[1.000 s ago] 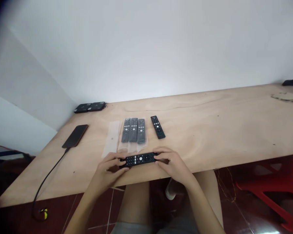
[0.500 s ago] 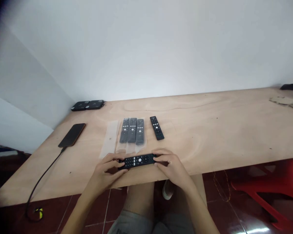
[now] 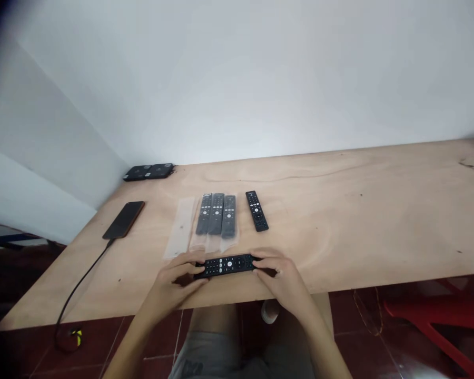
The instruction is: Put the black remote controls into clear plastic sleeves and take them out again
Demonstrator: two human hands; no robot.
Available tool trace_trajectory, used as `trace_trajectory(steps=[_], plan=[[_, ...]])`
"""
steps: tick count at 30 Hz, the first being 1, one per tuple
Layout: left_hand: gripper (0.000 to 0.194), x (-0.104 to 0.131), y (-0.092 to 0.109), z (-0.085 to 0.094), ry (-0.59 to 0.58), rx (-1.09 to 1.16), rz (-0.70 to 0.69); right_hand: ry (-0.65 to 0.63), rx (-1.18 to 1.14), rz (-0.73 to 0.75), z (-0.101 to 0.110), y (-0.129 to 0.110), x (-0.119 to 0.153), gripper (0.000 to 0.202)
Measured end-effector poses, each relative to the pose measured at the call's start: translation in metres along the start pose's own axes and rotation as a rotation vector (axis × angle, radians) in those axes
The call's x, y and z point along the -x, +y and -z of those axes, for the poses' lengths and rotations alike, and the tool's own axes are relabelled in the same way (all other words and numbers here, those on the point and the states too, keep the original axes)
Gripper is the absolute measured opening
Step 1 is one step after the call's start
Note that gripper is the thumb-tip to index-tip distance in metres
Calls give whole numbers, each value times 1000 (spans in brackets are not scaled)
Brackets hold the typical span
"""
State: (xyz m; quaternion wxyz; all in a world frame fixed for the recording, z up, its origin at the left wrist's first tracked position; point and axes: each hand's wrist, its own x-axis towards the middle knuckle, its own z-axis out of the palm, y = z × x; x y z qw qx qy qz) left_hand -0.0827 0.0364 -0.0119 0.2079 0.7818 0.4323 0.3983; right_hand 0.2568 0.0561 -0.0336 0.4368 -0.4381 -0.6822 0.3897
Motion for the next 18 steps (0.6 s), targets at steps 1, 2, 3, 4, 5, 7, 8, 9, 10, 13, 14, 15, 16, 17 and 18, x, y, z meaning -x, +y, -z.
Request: trace_trajectory(steps=[1, 2, 3, 4, 5, 7, 8, 9, 10, 13, 14, 15, 16, 17, 18], plan=[[6, 0, 2, 0, 9, -4, 16, 3, 8, 8, 0, -2, 0, 17], [9, 0, 4, 1, 13, -12, 45, 4, 22, 7, 1, -3, -1, 17], [12, -1, 7, 1, 15, -23, 84, 6, 43, 2, 1, -6, -2, 18], [14, -1, 10, 1, 14, -29, 132, 4, 68, -5, 1, -9, -2, 21], [16, -2, 12, 0, 14, -24, 183, -1, 97, -8, 1, -12, -3, 24], [18, -5, 17, -3, 27, 29, 283, -37, 161, 12, 0, -19, -6, 32], [20, -8, 18, -6, 38, 84, 337, -78, 197, 29, -1, -22, -8, 37], [24, -10, 19, -10, 46, 157, 396, -129, 236, 44, -1, -25, -11, 42], [29, -13, 19, -14, 50, 244, 459, -178, 277, 53, -2, -27, -13, 48], [41, -20, 18, -27, 56, 500, 623, -249, 383, 64, -2, -26, -23, 62], [44, -23, 17, -31, 59, 554, 659, -239, 404, 76, -3, -24, -26, 62], [46, -24, 17, -34, 63, 591, 683, -230, 417, 96, -3, -21, -29, 60], [47, -26, 17, -37, 65, 612, 696, -228, 426, 124, -3, -19, -32, 58], [48, -26, 17, -38, 64, 621, 701, -234, 432, 153, -3, -17, -34, 57], [47, -27, 17, -40, 64, 617, 699, -242, 436, 178, -3, -16, -36, 55]])
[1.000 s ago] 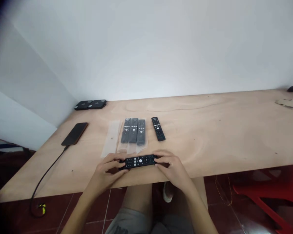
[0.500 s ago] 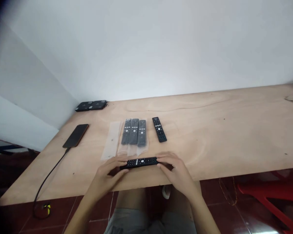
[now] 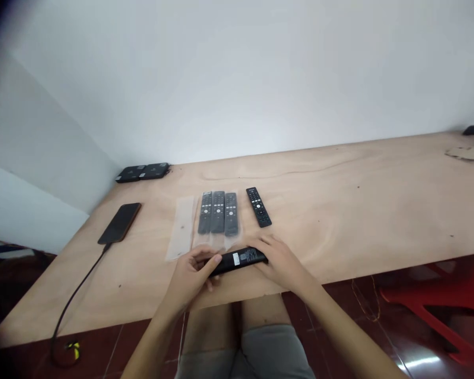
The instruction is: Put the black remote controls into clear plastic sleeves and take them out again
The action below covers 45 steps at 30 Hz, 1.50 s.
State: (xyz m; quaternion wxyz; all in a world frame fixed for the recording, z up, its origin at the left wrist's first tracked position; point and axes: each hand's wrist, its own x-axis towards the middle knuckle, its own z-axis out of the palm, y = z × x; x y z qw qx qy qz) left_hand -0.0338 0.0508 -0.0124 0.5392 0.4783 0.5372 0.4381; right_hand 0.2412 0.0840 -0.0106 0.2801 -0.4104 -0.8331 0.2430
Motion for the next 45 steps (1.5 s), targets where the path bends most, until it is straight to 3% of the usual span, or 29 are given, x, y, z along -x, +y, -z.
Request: trace_trajectory(steps=[5, 18, 23, 26, 30, 38, 45], plan=[[40, 1, 0, -2, 16, -50, -74, -23, 29, -6, 3, -5, 0, 55], [33, -2, 5, 7, -120, -74, -98, -59, -76, 37, 10, -10, 0, 50], [19, 0, 7, 9, -60, -388, -373, -80, -69, 45, 11, -13, -1, 53], [35, 3, 7, 12, -56, -555, -563, -66, -68, 56, 12, -12, -2, 52], [43, 7, 3, 17, -58, -641, -668, -78, -67, 65, 12, -13, -2, 50], [48, 13, 9, 38, -126, -545, -559, -61, -85, 31, 14, -12, -1, 51], [38, 25, 12, 57, -142, -208, -482, -14, -167, 57, 13, -12, -3, 55]])
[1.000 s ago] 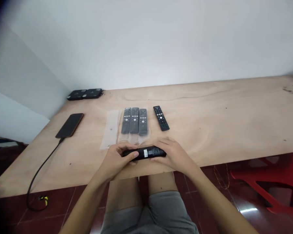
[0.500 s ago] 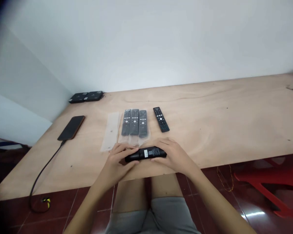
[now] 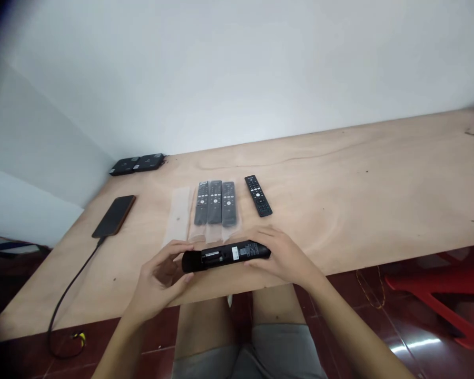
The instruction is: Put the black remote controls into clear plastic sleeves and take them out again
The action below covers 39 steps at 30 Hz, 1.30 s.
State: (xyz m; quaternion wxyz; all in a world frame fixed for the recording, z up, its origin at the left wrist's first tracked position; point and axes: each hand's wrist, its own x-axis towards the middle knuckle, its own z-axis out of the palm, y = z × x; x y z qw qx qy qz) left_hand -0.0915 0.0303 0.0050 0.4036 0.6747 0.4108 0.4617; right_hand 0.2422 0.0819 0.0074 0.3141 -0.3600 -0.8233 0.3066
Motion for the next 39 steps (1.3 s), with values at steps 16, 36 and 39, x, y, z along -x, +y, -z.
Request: trace_trajectory(steps=[16, 36, 39], plan=[[51, 3, -5, -3, 33, -7, 14, -28, 24, 15, 0, -1, 0, 54], [38, -15, -5, -37, -130, -416, -233, -93, 84, 59, -4, 3, 3, 43], [36, -16, -5, -39, -123, -428, -199, -77, 94, 60, -6, 4, 3, 45]])
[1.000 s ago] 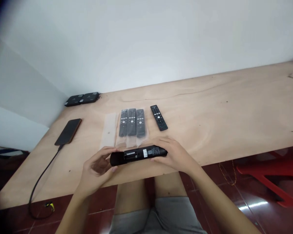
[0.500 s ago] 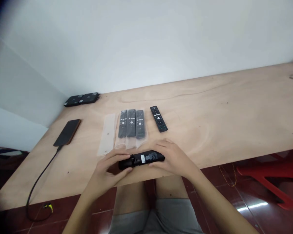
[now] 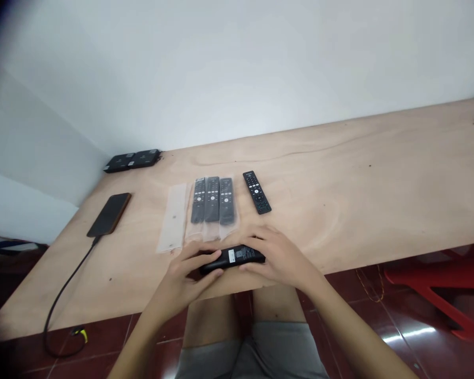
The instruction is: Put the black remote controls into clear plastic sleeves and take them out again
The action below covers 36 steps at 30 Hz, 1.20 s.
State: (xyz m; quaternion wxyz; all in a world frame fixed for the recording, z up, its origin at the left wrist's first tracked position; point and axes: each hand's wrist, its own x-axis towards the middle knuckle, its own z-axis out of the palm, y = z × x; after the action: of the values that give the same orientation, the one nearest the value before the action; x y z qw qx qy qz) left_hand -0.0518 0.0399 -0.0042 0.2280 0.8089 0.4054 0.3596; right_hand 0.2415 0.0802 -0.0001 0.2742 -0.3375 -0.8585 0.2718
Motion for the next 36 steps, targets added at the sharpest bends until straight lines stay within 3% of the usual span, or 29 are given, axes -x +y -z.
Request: trace_trajectory(steps=[5, 11, 14, 17, 20, 22, 24, 28, 30, 33, 36], plan=[[37, 2, 3, 3, 8, -21, 47, 42, -81, 20, 2, 1, 1, 38], [38, 18, -19, 35, 301, -286, 99, 113, -107, -88, 5, 4, 4, 24], [32, 25, -37, 51, 286, -519, 89, 161, -65, -103, 2, 7, 5, 23], [17, 28, -48, 59, 278, -579, 91, 191, -22, -80, -1, 10, 5, 22], [13, 30, -47, 60, 326, -560, 110, 146, 15, -48, 0, 14, 6, 42], [14, 31, -38, 57, 368, -522, 136, 102, 37, -41, 1, 16, 8, 58], [16, 32, -23, 50, 367, -436, 182, 86, 41, -52, 4, 17, 11, 54], [19, 35, 15, 23, 128, -174, 271, 68, -42, -89, 16, 16, 15, 35], [18, 35, 29, 6, 99, -99, 298, 44, -101, -114, 24, 17, 17, 35], [17, 28, 39, -14, 96, -13, 389, 52, -159, -144, 34, 23, 21, 36], [18, 17, 41, -22, 84, 67, 441, 90, -195, -155, 40, 31, 26, 37]])
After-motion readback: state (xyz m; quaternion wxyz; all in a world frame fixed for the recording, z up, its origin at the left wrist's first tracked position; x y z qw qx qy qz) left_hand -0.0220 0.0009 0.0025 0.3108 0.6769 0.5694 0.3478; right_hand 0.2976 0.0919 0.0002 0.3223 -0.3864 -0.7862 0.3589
